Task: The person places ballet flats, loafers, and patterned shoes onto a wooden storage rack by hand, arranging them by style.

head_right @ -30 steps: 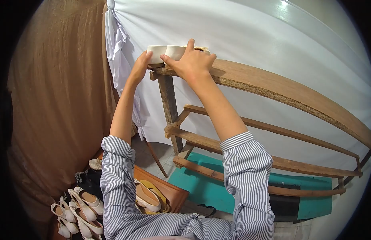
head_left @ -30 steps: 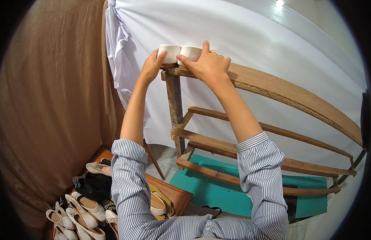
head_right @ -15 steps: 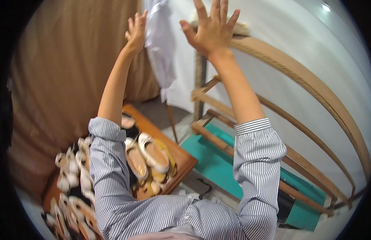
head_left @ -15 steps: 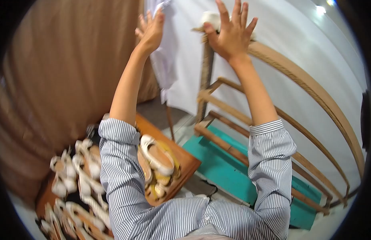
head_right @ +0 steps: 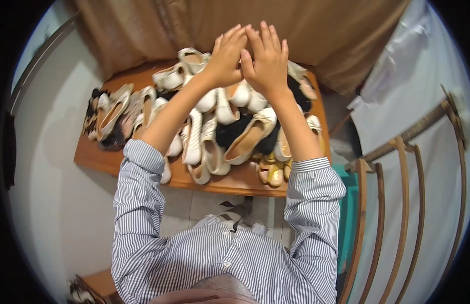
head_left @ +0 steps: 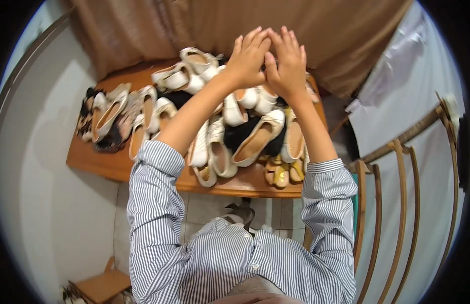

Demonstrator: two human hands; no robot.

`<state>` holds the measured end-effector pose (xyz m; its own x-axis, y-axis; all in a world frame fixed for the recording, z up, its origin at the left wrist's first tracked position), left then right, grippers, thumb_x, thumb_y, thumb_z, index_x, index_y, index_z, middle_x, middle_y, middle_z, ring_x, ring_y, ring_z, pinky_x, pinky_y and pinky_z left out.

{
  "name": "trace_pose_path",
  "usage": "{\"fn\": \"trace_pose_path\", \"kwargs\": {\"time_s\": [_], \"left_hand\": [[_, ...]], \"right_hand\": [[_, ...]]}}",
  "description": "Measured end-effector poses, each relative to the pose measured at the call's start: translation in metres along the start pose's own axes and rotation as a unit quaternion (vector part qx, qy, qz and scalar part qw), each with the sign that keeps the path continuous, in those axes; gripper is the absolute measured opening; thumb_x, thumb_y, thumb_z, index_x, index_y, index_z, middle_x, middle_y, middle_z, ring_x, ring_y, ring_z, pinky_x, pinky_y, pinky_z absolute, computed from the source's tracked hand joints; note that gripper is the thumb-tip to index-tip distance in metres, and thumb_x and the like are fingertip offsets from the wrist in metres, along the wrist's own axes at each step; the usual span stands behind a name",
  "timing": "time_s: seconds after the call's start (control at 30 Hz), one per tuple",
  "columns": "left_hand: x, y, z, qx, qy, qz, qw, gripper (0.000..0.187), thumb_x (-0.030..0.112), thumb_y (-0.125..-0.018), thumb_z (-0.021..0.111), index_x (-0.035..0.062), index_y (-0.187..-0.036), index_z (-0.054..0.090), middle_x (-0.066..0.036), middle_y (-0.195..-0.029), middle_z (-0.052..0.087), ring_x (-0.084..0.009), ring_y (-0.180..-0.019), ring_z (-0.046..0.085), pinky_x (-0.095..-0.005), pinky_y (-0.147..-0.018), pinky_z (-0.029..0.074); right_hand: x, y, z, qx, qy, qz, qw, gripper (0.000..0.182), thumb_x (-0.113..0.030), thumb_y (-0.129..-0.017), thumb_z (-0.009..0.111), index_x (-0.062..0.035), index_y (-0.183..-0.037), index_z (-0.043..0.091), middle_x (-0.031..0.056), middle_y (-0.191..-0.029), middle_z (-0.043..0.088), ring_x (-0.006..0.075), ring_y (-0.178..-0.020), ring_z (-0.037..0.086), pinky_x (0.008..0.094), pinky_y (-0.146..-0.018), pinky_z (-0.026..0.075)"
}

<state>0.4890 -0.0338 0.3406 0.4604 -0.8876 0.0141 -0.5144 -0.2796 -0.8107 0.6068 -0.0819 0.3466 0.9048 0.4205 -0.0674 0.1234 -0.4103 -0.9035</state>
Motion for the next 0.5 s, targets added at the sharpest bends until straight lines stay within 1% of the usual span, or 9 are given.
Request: {"fn": "trace_pose_path", "kwargs": {"time_s": [0.07,0.13,0.23,0.27,0.3,0.33,0.4,0.47,0.5], "left_hand": [[-0.028,0.048,-0.003,-0.039,-0.033,-0.085,0.995,0.061,0.020,-0.075,0.053,0.0029,-0.131,0.036,-0.017,-0.140,0.029,-0.0347,-0.132,0.022,-0.0555,-0.102,0.020],[-0.051,0.082,-0.013,-0.121,-0.074,-0.146,0.979,0.060,0.020,-0.078,0.050,0.0034,-0.132,0.033,-0.017,-0.143,0.022,-0.0355,-0.133,0.018,-0.0607,-0.100,0.018],[-0.078,0.124,-0.016,-0.185,-0.090,-0.197,0.959,0.062,0.022,-0.080,0.048,0.0020,-0.135,0.028,-0.019,-0.144,0.018,-0.0368,-0.134,0.015,-0.0650,-0.098,0.016],[-0.086,0.148,-0.009,-0.175,-0.087,-0.199,0.960,0.064,0.022,-0.080,0.048,0.0018,-0.136,0.026,-0.019,-0.144,0.017,-0.0369,-0.134,0.014,-0.0654,-0.098,0.016],[-0.091,0.158,-0.006,-0.222,-0.087,-0.216,0.947,0.067,0.024,-0.080,0.048,0.0024,-0.138,0.023,-0.019,-0.145,0.017,-0.0372,-0.134,0.014,-0.0657,-0.097,0.017],[-0.094,0.165,-0.004,-0.238,-0.072,-0.214,0.945,0.069,0.026,-0.079,0.052,0.0048,-0.138,0.023,-0.019,-0.145,0.016,-0.0378,-0.135,0.012,-0.0665,-0.097,0.019],[-0.090,0.162,0.001,-0.291,-0.041,-0.201,0.935,0.075,0.030,-0.075,0.059,0.0081,-0.138,0.025,-0.018,-0.146,0.015,-0.0370,-0.135,0.012,-0.0657,-0.098,0.019],[-0.086,0.168,0.028,-0.278,0.021,-0.142,0.950,0.083,0.033,-0.071,0.064,0.0112,-0.139,0.022,-0.015,-0.146,0.016,-0.0349,-0.136,0.014,-0.0638,-0.099,0.018],[-0.082,0.173,0.049,-0.290,0.040,-0.108,0.950,0.086,0.034,-0.069,0.065,0.0106,-0.139,0.020,-0.014,-0.146,0.018,-0.0328,-0.135,0.016,-0.0626,-0.100,0.018]], "right_hand": [[-0.022,0.018,0.050,-0.053,-0.019,0.010,0.998,0.051,-0.030,-0.082,0.047,-0.0171,-0.131,0.043,0.0220,-0.135,0.038,0.0383,-0.127,0.033,0.0598,-0.099,0.022],[-0.041,0.033,0.091,-0.098,-0.041,0.027,0.994,0.051,-0.030,-0.082,0.048,-0.0181,-0.131,0.042,0.0231,-0.135,0.037,0.0388,-0.128,0.032,0.0606,-0.099,0.022],[-0.063,0.051,0.132,-0.145,-0.044,0.042,0.987,0.051,-0.031,-0.082,0.050,-0.0198,-0.131,0.042,0.0233,-0.136,0.036,0.0389,-0.128,0.030,0.0604,-0.100,0.021],[-0.071,0.066,0.144,-0.158,-0.019,0.025,0.987,0.051,-0.031,-0.082,0.050,-0.0205,-0.131,0.042,0.0224,-0.136,0.036,0.0384,-0.129,0.030,0.0601,-0.101,0.020],[-0.073,0.070,0.149,-0.171,-0.007,0.019,0.985,0.051,-0.031,-0.082,0.050,-0.0211,-0.131,0.042,0.0219,-0.136,0.036,0.0382,-0.129,0.029,0.0598,-0.101,0.020],[-0.074,0.073,0.152,-0.183,0.007,0.013,0.983,0.051,-0.031,-0.082,0.051,-0.0217,-0.132,0.042,0.0215,-0.136,0.036,0.0380,-0.129,0.029,0.0595,-0.101,0.020],[-0.055,0.085,0.159,-0.170,0.039,0.018,0.984,0.051,-0.030,-0.081,0.051,-0.0198,-0.131,0.043,0.0204,-0.137,0.034,0.0384,-0.128,0.030,0.0597,-0.100,0.022],[-0.027,0.104,0.163,-0.173,0.142,0.188,0.956,0.045,-0.027,-0.081,0.051,-0.0105,-0.123,0.049,0.0190,-0.139,0.033,0.0391,-0.127,0.031,0.0577,-0.099,0.026],[-0.016,0.121,0.169,-0.159,0.159,0.184,0.957,0.045,-0.027,-0.081,0.051,-0.0105,-0.123,0.049,0.0190,-0.139,0.033,0.0391,-0.127,0.031,0.0577,-0.099,0.026]]}}
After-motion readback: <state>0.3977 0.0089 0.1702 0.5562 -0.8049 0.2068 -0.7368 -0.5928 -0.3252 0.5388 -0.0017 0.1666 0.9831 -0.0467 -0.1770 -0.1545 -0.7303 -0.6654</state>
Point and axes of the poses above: each hand's wrist, its own y-axis away from the middle knuckle, its own z-axis out of the palm, x = y × z, the point moved 2 cm from there along -y, towards the middle knuckle
